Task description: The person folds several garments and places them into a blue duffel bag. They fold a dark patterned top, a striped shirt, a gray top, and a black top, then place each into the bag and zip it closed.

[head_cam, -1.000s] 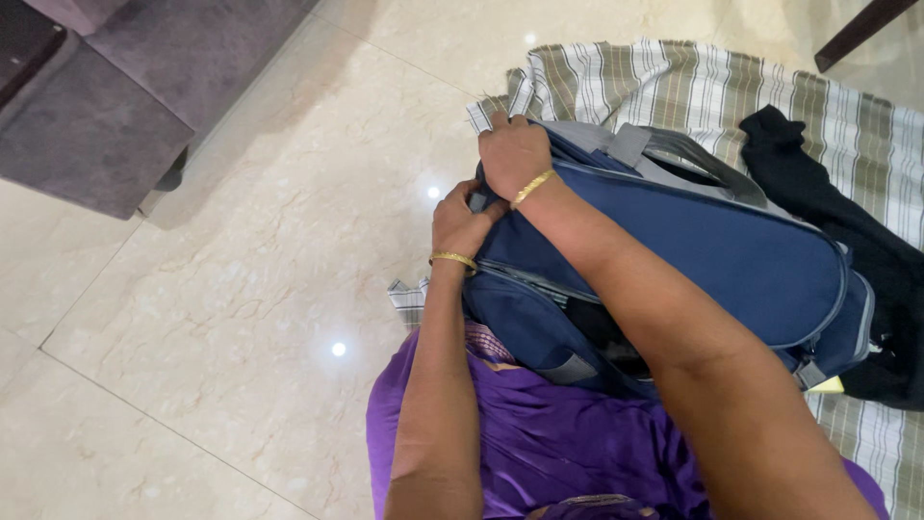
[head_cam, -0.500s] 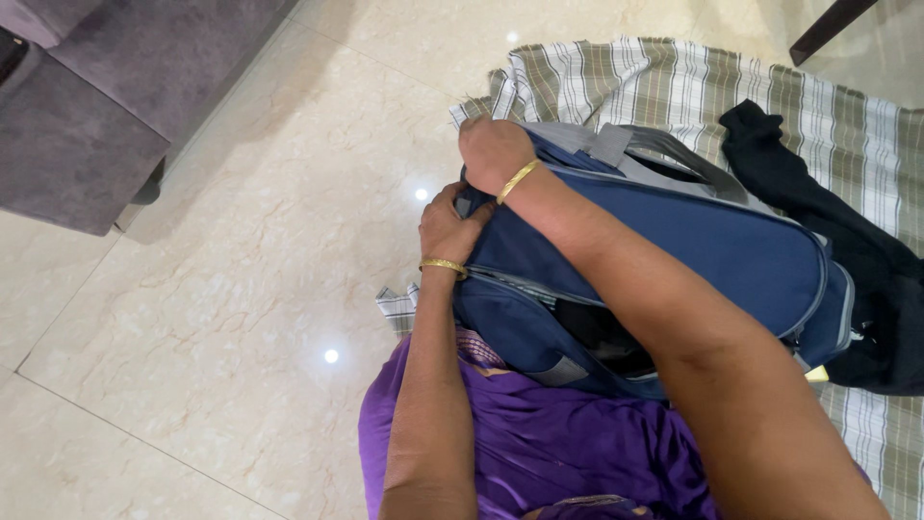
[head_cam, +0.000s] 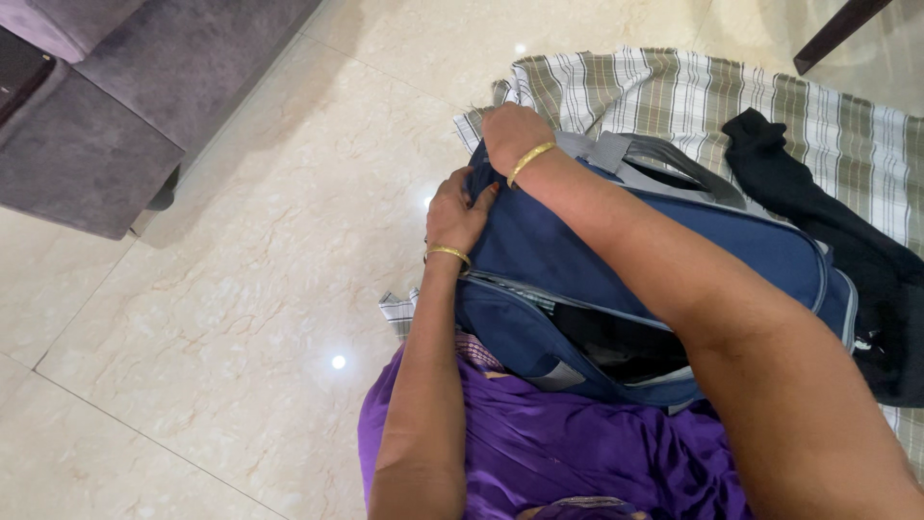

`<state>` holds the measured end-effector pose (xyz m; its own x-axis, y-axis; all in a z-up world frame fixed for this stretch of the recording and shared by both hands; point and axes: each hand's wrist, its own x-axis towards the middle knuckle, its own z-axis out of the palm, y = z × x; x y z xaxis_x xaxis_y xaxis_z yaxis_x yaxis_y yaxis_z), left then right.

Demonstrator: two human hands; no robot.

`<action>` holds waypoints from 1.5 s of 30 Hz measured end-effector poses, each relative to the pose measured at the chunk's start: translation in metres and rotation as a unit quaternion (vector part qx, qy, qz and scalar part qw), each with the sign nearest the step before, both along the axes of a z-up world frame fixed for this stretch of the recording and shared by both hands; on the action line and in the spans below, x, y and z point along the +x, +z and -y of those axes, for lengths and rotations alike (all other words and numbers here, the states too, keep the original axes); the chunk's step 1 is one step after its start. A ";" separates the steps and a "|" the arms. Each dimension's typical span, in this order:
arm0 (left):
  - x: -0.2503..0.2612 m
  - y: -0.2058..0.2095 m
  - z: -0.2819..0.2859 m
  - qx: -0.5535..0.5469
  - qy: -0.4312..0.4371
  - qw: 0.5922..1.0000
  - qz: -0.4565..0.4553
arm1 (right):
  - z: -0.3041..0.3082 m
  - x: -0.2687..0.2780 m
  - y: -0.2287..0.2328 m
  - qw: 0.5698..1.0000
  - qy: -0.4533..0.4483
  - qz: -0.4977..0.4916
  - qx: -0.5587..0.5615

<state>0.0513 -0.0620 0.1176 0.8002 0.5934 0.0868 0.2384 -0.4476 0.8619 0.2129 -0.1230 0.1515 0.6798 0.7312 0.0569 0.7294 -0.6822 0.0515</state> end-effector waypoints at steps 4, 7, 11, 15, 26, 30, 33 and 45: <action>0.008 -0.007 -0.002 0.000 -0.034 0.998 0.050 | -0.003 0.004 0.020 0.998 -0.025 -0.034 -0.040; 0.009 -0.011 -0.004 -0.021 -0.041 0.998 0.034 | -0.002 0.007 0.043 0.992 -0.033 -0.072 -0.098; 0.007 -0.009 -0.007 -0.052 -0.048 0.997 0.038 | 0.017 0.010 0.071 0.974 -0.053 -0.161 -0.152; 0.003 -0.001 -0.007 -0.075 -0.056 0.995 0.024 | 0.053 0.004 0.084 0.956 -0.086 -0.278 -0.033; 0.007 -0.014 -0.005 -0.057 -0.034 0.997 0.027 | 0.148 -0.007 0.090 0.944 -0.127 -0.296 0.072; 0.010 -0.027 -0.006 -0.031 -0.020 0.999 0.033 | 0.216 -0.008 0.101 0.936 -0.160 -0.296 0.100; 0.012 -0.031 -0.008 -0.016 -0.010 1.000 -0.006 | 0.270 -0.011 0.105 0.902 -0.213 -0.341 0.156; 0.016 0.020 0.084 0.345 -0.150 0.915 0.142 | 0.334 -0.021 0.073 0.847 -0.215 -0.380 0.303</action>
